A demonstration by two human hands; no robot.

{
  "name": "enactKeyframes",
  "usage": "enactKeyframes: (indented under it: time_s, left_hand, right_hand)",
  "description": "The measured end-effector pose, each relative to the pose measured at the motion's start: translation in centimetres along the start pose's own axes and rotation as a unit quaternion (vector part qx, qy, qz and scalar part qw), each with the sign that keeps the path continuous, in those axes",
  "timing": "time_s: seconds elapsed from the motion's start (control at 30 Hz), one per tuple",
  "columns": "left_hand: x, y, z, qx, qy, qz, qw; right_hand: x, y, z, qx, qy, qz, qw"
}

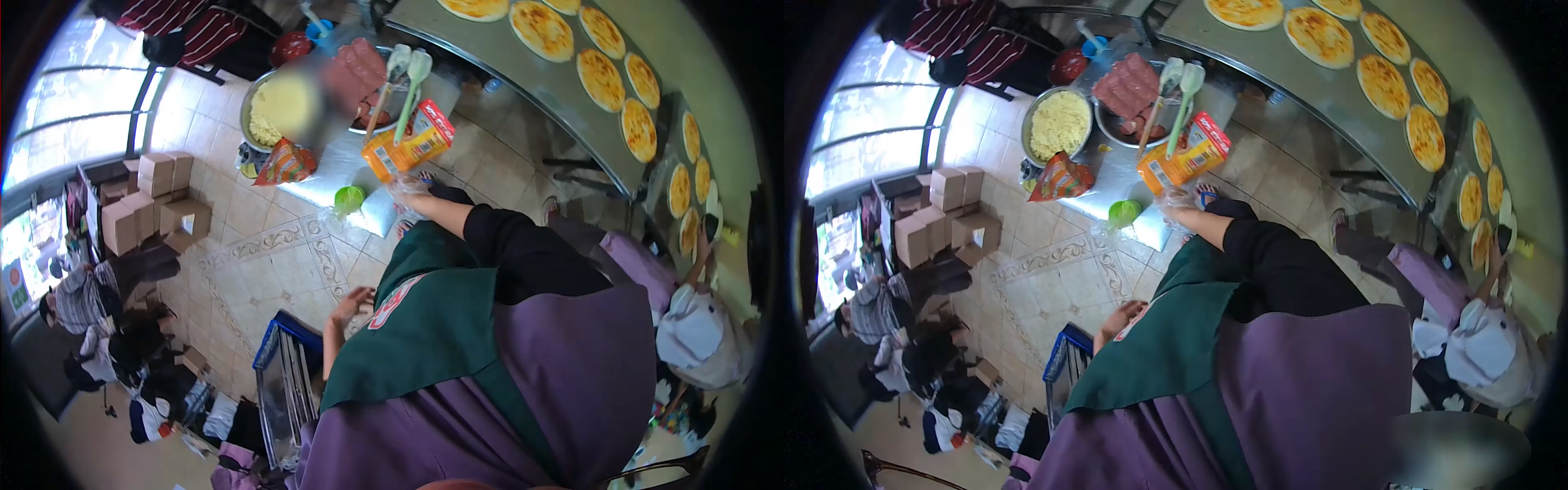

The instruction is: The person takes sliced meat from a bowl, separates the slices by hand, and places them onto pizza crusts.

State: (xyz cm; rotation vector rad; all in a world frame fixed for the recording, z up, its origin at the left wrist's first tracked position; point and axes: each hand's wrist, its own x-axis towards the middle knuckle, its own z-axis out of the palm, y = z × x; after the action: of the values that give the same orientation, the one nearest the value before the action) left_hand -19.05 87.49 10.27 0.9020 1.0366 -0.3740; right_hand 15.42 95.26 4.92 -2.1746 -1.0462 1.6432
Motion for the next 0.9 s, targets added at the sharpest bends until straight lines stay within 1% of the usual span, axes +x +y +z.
enactKeyframes:
  time_s: [0.03, 0.07, 0.1, 0.13, 0.17, 0.23, 0.27, 0.33, 0.37, 0.4, 0.43, 0.47, 0.5, 0.53, 0.57, 0.6, 0.63, 0.67, 0.7, 0.73, 0.77, 0.8, 0.83, 0.87, 0.9]
  left_hand:
    - [-1.3, 5.3, 0.4, -0.029, -0.017, -0.056, 0.998]
    - [-1.6, 8.5, 0.1, 0.001, -0.026, -0.037, 0.999]
    - [-1.2, 11.3, -0.4, 0.034, -0.044, -0.012, 0.998]
    - [-0.2, 13.3, -0.8, 0.049, -0.053, 0.019, 0.997]
    - [0.6, 15.4, -1.3, 0.063, -0.06, 0.049, 0.995]
    - [2.3, 19.4, -1.6, 0.123, 0.003, 0.084, 0.989]
    - [3.5, 20.9, -2.0, 0.16, 0.027, 0.115, 0.98]
    - [5.8, 23.6, -3.5, 0.237, 0.072, 0.181, 0.952]
    - [7.2, 24.9, -4.3, 0.277, 0.093, 0.214, 0.932]
    - [8.7, 26.2, -5.3, 0.324, 0.115, 0.241, 0.908]
    - [10.6, 27.0, -6.1, 0.337, 0.133, 0.249, 0.898]
    - [12.3, 28.1, -7.6, 0.395, 0.145, 0.264, 0.868]
    - [12.5, 29.5, -7.7, 0.472, 0.206, 0.247, 0.821]
    - [15.0, 29.4, -10.4, 0.454, 0.233, 0.253, 0.822]
    - [15.7, 30.0, -11.4, 0.489, 0.24, 0.328, 0.771]
    - [16.9, 31.0, -12.0, 0.527, 0.253, 0.318, 0.747]
    - [17.2, 32.1, -11.5, 0.503, 0.284, 0.245, 0.779]
    - [17.5, 33.1, -11.0, 0.487, 0.292, 0.247, 0.785]
    - [18.3, 33.2, -11.5, 0.494, 0.296, 0.267, 0.773]
    - [19.0, 33.6, -11.6, 0.495, 0.315, 0.219, 0.78]
    - [19.9, 34.1, -11.6, 0.494, 0.329, 0.177, 0.785]
    - [20.6, 34.4, -11.4, 0.512, 0.337, 0.164, 0.773]
    - [21.3, 34.4, -11.2, 0.531, 0.34, 0.152, 0.761]
    - [21.7, 34.6, -10.7, 0.528, 0.342, 0.145, 0.764]
    - [21.9, 35.1, -10.0, 0.553, 0.344, 0.13, 0.747]
  right_hand:
    - [-0.8, 1.7, 0.8, 0.008, 0.008, 0.011, 1.0]
    - [-0.4, 5.1, 2.0, -0.042, 0.103, -0.004, 0.994]
    - [0.0, 9.3, 2.7, -0.097, 0.205, -0.011, 0.974]
    - [0.7, 15.1, 4.5, -0.006, 0.269, 0.009, 0.963]
    - [-3.6, 15.2, 2.3, -0.085, 0.282, 0.086, 0.952]
    - [-5.0, 23.0, 2.2, -0.168, 0.243, 0.156, 0.943]
    - [-7.0, 25.1, 0.9, -0.159, 0.257, 0.174, 0.937]
    - [-11.0, 28.7, -2.1, -0.257, 0.113, 0.098, 0.955]
    - [-8.6, 36.7, 0.4, -0.255, 0.121, 0.103, 0.954]
    - [-6.2, 44.2, 2.1, 0.089, 0.362, 0.158, 0.914]
    - [-8.4, 45.7, 0.9, 0.051, 0.393, 0.162, 0.904]
    - [-10.6, 44.9, -0.7, 0.012, 0.415, 0.162, 0.895]
    - [-14.2, 41.1, -2.5, -0.001, 0.432, 0.182, 0.884]
    - [-16.9, 37.0, -3.9, -0.015, 0.443, 0.196, 0.875]
    - [-16.9, 37.4, -4.3, -0.059, 0.383, 0.217, 0.896]
    - [-16.8, 40.3, -4.4, -0.109, 0.318, 0.234, 0.912]
    - [-16.2, 43.4, -4.4, -0.054, 0.343, 0.207, 0.914]
    - [-15.5, 45.1, -4.1, 0.005, 0.366, 0.185, 0.912]
    - [-16.7, 41.5, -5.8, 0.119, 0.32, 0.256, 0.904]
    - [-17.5, 38.5, -8.1, 0.229, 0.27, 0.328, 0.876]
    - [-16.4, 38.3, -8.6, 0.22, 0.257, 0.32, 0.885]
    - [-15.3, 40.8, -8.7, 0.122, 0.286, 0.26, 0.914]
    - [-14.4, 43.2, -9.1, 0.024, 0.313, 0.197, 0.929]
    - [-13.7, 45.0, -10.3, 0.021, 0.305, 0.196, 0.932]
    - [-13.1, 46.7, -11.4, 0.049, 0.313, 0.155, 0.936]
